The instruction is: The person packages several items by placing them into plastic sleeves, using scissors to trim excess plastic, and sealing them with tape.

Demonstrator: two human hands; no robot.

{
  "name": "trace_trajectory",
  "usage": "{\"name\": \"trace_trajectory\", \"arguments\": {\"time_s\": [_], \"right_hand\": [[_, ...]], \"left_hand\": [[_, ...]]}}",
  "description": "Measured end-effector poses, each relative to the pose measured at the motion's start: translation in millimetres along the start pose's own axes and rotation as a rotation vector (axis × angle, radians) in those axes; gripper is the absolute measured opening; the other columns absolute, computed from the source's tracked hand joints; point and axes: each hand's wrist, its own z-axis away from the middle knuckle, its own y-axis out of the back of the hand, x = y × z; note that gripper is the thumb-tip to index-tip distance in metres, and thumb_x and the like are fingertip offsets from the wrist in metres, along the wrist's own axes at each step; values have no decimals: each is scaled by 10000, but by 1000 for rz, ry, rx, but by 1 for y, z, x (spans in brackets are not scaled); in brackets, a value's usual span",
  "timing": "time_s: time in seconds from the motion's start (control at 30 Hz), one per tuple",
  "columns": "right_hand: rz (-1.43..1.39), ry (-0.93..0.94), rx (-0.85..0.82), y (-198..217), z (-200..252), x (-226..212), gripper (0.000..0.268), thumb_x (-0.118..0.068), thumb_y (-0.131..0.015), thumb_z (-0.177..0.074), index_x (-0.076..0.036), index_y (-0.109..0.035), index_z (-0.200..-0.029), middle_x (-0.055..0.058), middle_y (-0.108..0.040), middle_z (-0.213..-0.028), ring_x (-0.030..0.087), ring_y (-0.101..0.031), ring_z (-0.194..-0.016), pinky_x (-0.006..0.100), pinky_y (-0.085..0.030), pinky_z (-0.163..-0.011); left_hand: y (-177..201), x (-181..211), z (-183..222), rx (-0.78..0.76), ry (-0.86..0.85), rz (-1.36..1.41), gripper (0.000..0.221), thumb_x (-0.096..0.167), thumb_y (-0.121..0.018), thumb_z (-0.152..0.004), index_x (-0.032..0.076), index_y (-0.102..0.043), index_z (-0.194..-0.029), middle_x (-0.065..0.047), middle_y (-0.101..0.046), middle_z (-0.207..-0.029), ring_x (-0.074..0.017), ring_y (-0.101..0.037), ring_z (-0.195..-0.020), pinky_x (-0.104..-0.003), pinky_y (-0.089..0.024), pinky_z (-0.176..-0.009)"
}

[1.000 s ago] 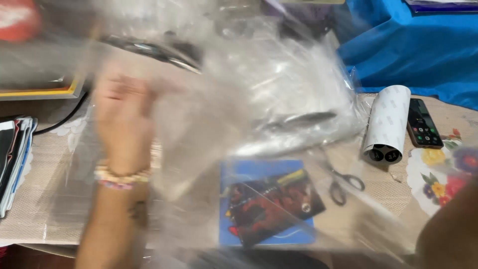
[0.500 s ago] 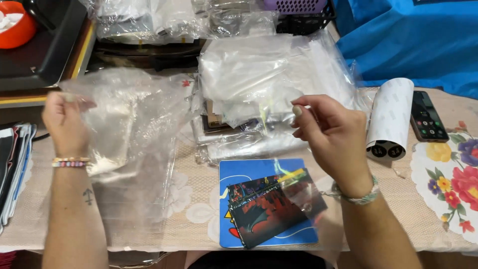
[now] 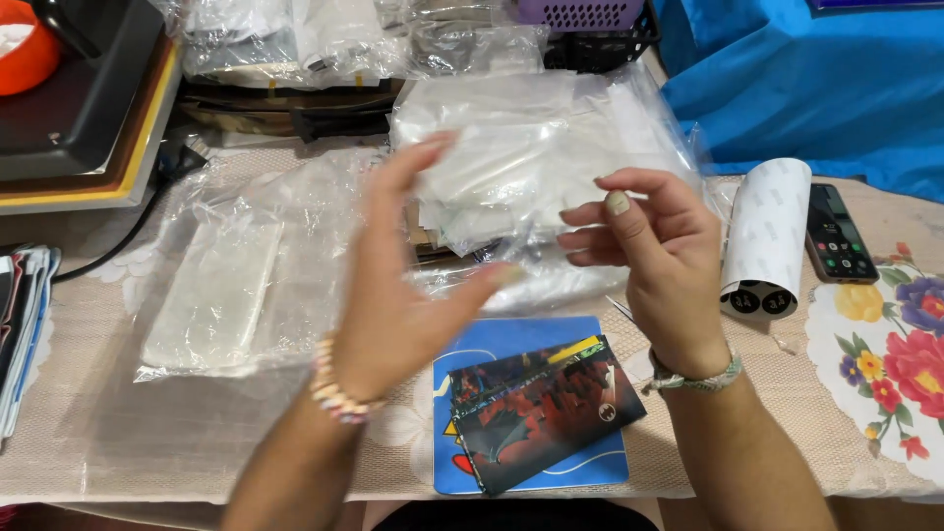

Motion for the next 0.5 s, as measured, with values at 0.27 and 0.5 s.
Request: {"name": "trace_trajectory", "arguments": {"time_s": [0.27,0.5], "right_hand": [[-166,-50,-197,16,6,16,386,-331,-559,-997,-83,-513,-1289,189,-699,-1175,284,-697,-1174,394,-632,-934],[591,130,-671,53,61,73,382,-353,-841,-777,-138,-683,-1051,6,-694,-913,159,-650,-838,294,-497,-760]], "left_hand": [[-49,-18,-10,-117,493,728,553,-16,-714,-897,44,-507,-1406,-131,-775,-975,-177,-758,-891,-310,-653,-850],[-23,-39,-16,-35,328,642,198,-30,-735,-898,12,-681,-1084,-108,-735,-989,-175,-741,-940,-302,-687,-866]]}}
